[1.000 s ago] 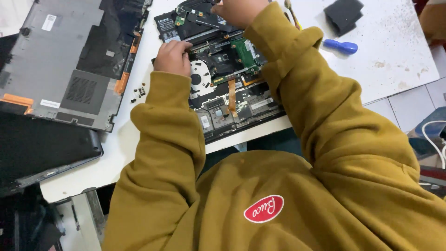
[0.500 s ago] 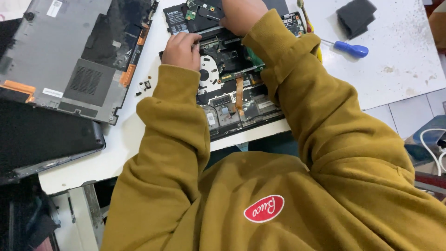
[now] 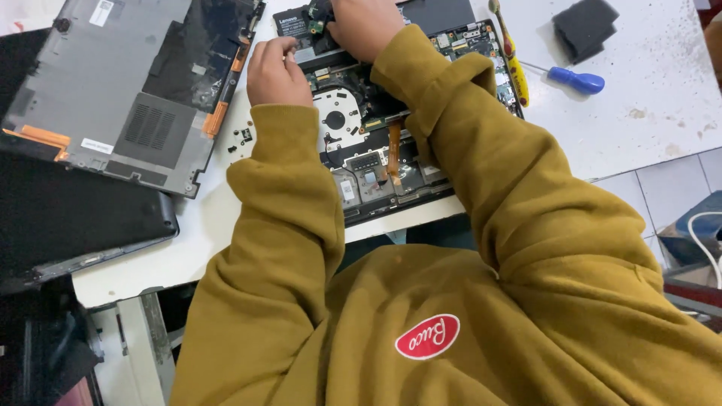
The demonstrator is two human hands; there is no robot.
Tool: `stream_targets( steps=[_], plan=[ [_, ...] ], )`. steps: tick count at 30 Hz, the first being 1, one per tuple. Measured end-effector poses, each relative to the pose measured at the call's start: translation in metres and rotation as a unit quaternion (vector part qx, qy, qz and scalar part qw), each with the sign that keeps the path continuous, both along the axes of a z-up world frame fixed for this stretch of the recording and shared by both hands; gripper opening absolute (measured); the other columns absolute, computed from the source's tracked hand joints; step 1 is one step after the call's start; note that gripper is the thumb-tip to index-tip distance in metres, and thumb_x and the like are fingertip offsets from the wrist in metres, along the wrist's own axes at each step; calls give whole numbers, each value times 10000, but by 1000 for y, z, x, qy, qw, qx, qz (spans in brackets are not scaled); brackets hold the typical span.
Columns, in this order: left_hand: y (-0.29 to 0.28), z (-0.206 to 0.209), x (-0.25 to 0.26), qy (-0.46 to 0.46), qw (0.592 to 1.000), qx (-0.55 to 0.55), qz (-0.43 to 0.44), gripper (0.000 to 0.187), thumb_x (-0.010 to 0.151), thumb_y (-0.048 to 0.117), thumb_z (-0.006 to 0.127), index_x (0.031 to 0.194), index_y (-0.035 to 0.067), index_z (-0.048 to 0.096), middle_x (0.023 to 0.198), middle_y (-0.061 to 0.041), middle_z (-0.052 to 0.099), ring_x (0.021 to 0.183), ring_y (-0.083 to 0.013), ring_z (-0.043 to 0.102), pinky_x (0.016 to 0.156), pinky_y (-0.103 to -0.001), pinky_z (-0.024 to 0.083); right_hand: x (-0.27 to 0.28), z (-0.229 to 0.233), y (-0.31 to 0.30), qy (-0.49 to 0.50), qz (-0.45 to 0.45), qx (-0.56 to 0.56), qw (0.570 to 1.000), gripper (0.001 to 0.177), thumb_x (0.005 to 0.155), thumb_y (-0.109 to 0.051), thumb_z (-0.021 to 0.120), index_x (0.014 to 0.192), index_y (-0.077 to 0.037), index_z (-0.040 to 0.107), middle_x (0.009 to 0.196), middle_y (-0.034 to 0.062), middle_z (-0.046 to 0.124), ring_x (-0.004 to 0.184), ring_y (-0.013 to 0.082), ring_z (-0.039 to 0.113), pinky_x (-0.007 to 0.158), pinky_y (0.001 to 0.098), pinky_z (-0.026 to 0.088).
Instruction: Connecting internal ribbon cables and routing wires within a laptop chassis during a repair.
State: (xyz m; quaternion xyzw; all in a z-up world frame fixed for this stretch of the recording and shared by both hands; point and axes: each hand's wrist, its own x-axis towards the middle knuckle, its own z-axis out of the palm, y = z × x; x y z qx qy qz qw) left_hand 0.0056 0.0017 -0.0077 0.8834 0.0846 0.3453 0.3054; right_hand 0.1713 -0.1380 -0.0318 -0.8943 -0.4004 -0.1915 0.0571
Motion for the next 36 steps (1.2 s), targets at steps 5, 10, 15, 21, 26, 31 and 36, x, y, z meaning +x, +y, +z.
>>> stream_targets(
  steps=[5, 10, 15, 21, 26, 31, 36],
  plan=[
    [1, 3, 0, -11, 1000, -9, -4, 232, 945, -6, 551, 1061, 91, 728, 1027, -42, 697, 946, -247, 667, 852, -386, 552, -2, 8, -2, 95, -13, 24, 995, 248, 970, -258, 751, 922, -73, 592, 794, 116, 629, 641, 327, 612, 472, 455, 499],
    [5, 6, 0, 1, 999, -29, -13, 237, 954, 6, 559, 1100, 80, 730, 1069, -61, 708, 969, -251, 679, 872, -387, 562, -30, 50, -12, 142, 74, 102, 982, 260, 998, -206, 686, 1218, -68, 705, 1152, 138, 737, 946, 340, 686, 715, 457, 566],
    [13, 8, -2, -25, 993, -88, -69, 251, 908, -43, 588, 1061, 77, 746, 981, -61, 743, 857, -183, 700, 810, -331, 612, -70, 78, -38, 98, 154, 114, 977, 230, 995, -129, 746, 1183, -30, 661, 1111, 153, 694, 939, 347, 655, 769, 459, 521],
    [19, 12, -19, 13, 984, -148, -97, 263, 910, -31, 561, 1021, 117, 749, 897, -13, 770, 789, -124, 705, 778, -295, 619, -117, 74, -69, 127, 196, 80, 969, 276, 935, -166, 828, 1143, -33, 706, 1075, 129, 634, 1049, 334, 534, 862, 477, 457],
    [17, 15, -45, 43, 987, -113, -105, 131, 949, 55, 657, 1008, 112, 761, 923, -13, 765, 782, -127, 693, 759, -291, 607, -127, 55, -84, 124, 236, 28, 963, 307, 960, -218, 803, 1188, -31, 717, 1044, 115, 629, 1011, 317, 523, 909, 457, 485],
    [12, 24, -65, 63, 986, -89, -130, 130, 932, 42, 680, 1010, 87, 774, 931, -41, 752, 779, -139, 670, 725, -280, 584, -134, 51, -80, 132, 263, -2, 956, 337, 956, -237, 788, 1205, -20, 722, 1059, 114, 648, 1007, 304, 534, 889, 451, 506],
    [16, 13, -64, 38, 989, -63, -125, 124, 913, 8, 692, 990, 71, 768, 944, -47, 735, 765, -149, 653, 723, -271, 584, -135, 51, -79, 91, 302, 33, 948, 329, 956, -214, 796, 1199, -6, 720, 1065, 128, 647, 995, 317, 543, 892, 453, 512]
  ],
)
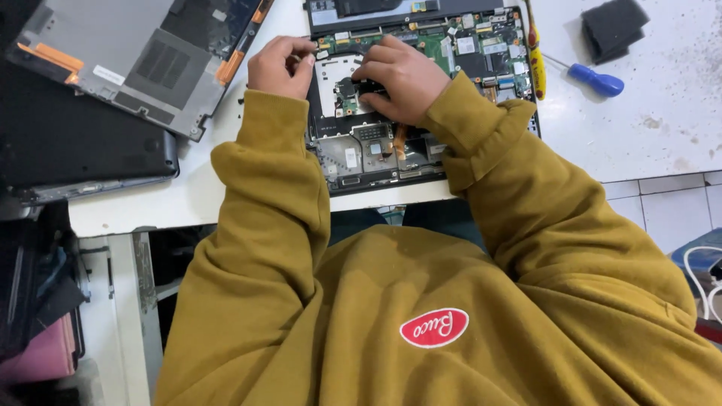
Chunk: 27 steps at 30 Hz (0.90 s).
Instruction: Connecting internal ribbon cables and routing wires within a laptop chassis during a repair.
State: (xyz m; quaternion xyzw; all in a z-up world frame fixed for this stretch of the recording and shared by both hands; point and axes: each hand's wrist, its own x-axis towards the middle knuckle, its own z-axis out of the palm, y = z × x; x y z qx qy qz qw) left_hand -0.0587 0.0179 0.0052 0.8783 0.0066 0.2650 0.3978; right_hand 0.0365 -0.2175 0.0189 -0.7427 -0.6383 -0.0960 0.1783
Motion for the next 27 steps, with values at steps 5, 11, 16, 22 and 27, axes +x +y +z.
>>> stream_targets(
  steps=[5, 11, 16, 22, 27],
  plan=[
    [4, -9, 4, -12, 1000, 4, 12, 109, 917, 25, 694, 973, 83, 768, 922, -29, 731, 734, -136, 639, 695, -263, 579, -9, 6, 3, 8, 37, 11, 999, 314, 965, -212, 795, 1189, -1, 732, 1030, 120, 665, 982, 303, 541, 861, 444, 522],
    [3, -5, -2, -3, 1000, -5, 27, 126, 911, 19, 697, 969, 97, 777, 921, -18, 745, 744, -131, 646, 704, -258, 585, -4, 6, 2, 23, -40, 41, 998, 274, 1015, -230, 746, 1181, -14, 718, 1074, 127, 683, 1013, 260, 587, 900, 404, 562],
    [-14, 21, -29, -35, 999, -1, -38, 121, 947, -6, 664, 1025, 12, 754, 935, -75, 688, 818, -178, 631, 718, -272, 547, 2, 11, -4, 19, -88, 151, 984, 300, 1041, -68, 749, 1288, 51, 626, 1140, 191, 633, 1035, 342, 596, 880, 442, 533],
    [-38, 14, -57, -20, 994, 74, -73, 162, 999, 110, 643, 1045, -12, 739, 1002, -124, 716, 962, -267, 615, 868, -410, 512, 7, 0, -4, -2, -92, 181, 979, 272, 1068, -91, 722, 1295, 14, 615, 1206, 202, 626, 1060, 383, 605, 884, 466, 524],
    [-47, 4, -75, -44, 994, 85, -59, 180, 969, 120, 679, 1089, -10, 713, 1005, -123, 709, 972, -270, 619, 861, -395, 524, 3, 1, -2, -24, -86, 160, 983, 322, 1005, -73, 790, 1272, 33, 644, 1171, 195, 646, 1059, 355, 604, 918, 462, 543]
  ],
)
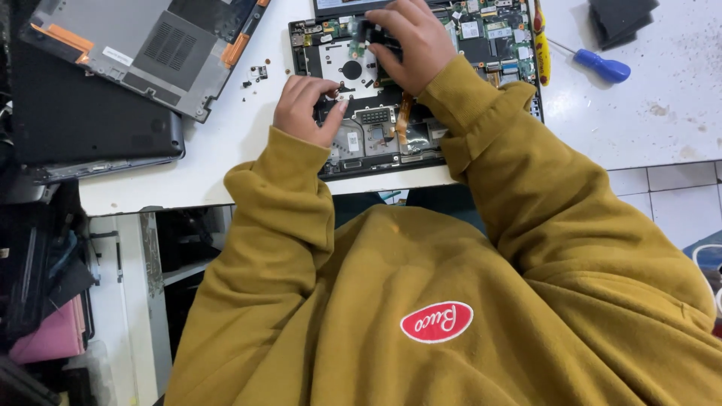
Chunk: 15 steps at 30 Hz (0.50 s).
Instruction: Connecting internal ribbon cables and routing wires within a laptop chassis during a repair.
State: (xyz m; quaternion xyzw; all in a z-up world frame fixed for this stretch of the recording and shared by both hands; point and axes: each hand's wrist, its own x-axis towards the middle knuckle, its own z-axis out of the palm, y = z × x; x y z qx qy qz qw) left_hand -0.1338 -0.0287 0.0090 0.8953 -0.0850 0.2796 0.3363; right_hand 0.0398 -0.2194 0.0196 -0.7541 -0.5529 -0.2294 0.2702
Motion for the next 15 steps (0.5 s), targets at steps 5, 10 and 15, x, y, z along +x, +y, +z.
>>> stream_targets(
  steps=[5, 10, 15],
  plan=[
    [-1, -9, -7, -16, 1000, -9, 10, 191, 930, 44, 700, 1112, -12, 717, 1032, -130, 719, 991, -288, 627, 886, -402, 534, -6, 3, 0, -50, 37, -25, 998, 295, 1024, -80, 799, 1259, 44, 672, 1132, 177, 627, 1032, 334, 594, 930, 441, 547],
    [-3, -17, -10, -23, 999, -35, 10, 255, 938, -29, 687, 1190, -10, 718, 1009, -130, 719, 937, -263, 641, 837, -370, 557, -8, -1, 2, -107, 39, -14, 993, 281, 1030, -111, 792, 1250, 24, 681, 1101, 164, 613, 987, 332, 580, 879, 447, 529],
    [-7, -22, -9, -15, 994, -99, 37, 246, 947, -8, 715, 1191, 25, 705, 1055, -118, 743, 966, -236, 711, 890, -354, 592, -29, -2, 12, -12, 47, 7, 999, 340, 1034, -103, 796, 1300, 42, 642, 1115, 173, 572, 973, 343, 597, 857, 455, 551]
  ],
)
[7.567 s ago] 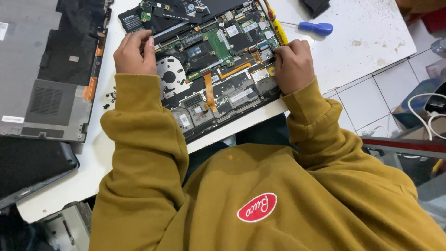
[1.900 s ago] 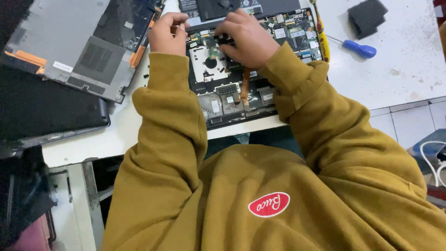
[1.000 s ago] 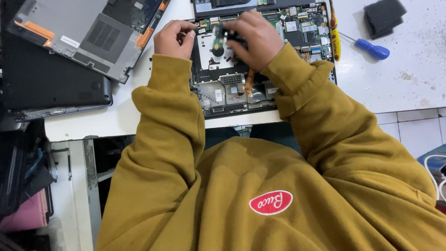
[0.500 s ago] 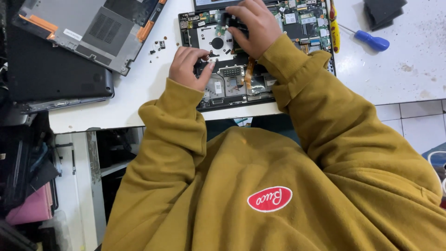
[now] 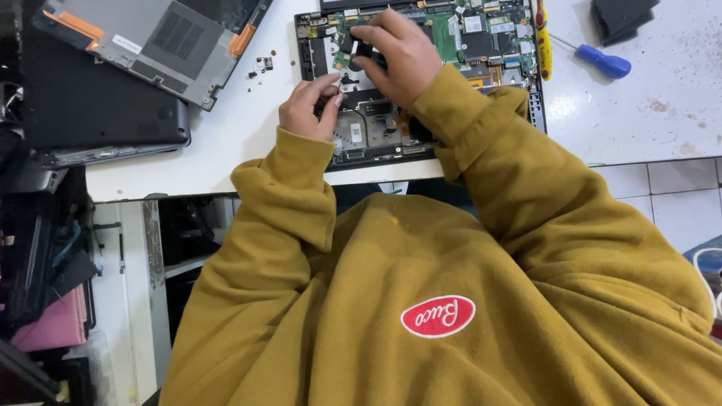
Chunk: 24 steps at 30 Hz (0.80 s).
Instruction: Connecting internal ribbon cables and routing wires within a laptop chassis during a repair.
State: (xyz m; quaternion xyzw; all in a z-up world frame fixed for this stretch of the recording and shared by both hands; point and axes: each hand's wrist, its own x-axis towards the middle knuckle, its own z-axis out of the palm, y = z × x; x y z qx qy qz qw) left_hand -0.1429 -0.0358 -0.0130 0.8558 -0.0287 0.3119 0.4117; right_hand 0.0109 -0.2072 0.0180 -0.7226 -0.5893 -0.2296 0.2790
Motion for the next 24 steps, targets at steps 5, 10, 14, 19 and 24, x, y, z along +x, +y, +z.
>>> stream_targets(
  steps=[5, 10, 14, 19, 24],
  plan=[
    [-10, 12, -3, 47, 994, -94, 44, 92, 930, 50, 721, 1011, 69, 680, 938, -50, 753, 885, -183, 742, 834, -295, 603, -12, -9, 8, 93, -12, -4, 996, 347, 1045, -123, 757, 1337, 15, 631, 1130, 161, 554, 909, 339, 632, 728, 456, 566],
    [-12, 9, 0, 28, 991, -117, 50, 163, 925, 33, 725, 1085, 66, 720, 954, -53, 765, 878, -143, 719, 835, -267, 610, -15, -12, 2, 129, -23, -13, 991, 408, 1062, -107, 678, 1409, 50, 530, 1153, 182, 501, 920, 343, 586, 782, 452, 545],
    [-14, 12, 1, 46, 988, -142, 48, 139, 929, 50, 708, 1061, 76, 746, 920, -34, 768, 838, -131, 712, 799, -255, 610, -11, -17, 1, 143, -12, -6, 990, 394, 1064, -103, 682, 1406, 39, 547, 1160, 183, 509, 968, 345, 591, 825, 452, 543],
    [-14, 11, 4, 49, 986, -146, 66, 94, 935, 102, 718, 1028, 91, 732, 899, -22, 762, 831, -124, 712, 784, -257, 604, -18, -17, 4, 144, 8, -30, 989, 418, 1055, -93, 698, 1419, 30, 534, 1105, 173, 511, 925, 349, 583, 817, 446, 537],
    [-15, 8, 5, 42, 985, -148, 83, 106, 926, 70, 703, 1018, 100, 661, 860, -28, 746, 770, -126, 692, 743, -257, 583, -20, -17, 4, 123, 10, -24, 992, 409, 1065, -102, 700, 1415, 42, 544, 1096, 169, 525, 890, 326, 591, 782, 427, 551]
  ],
)
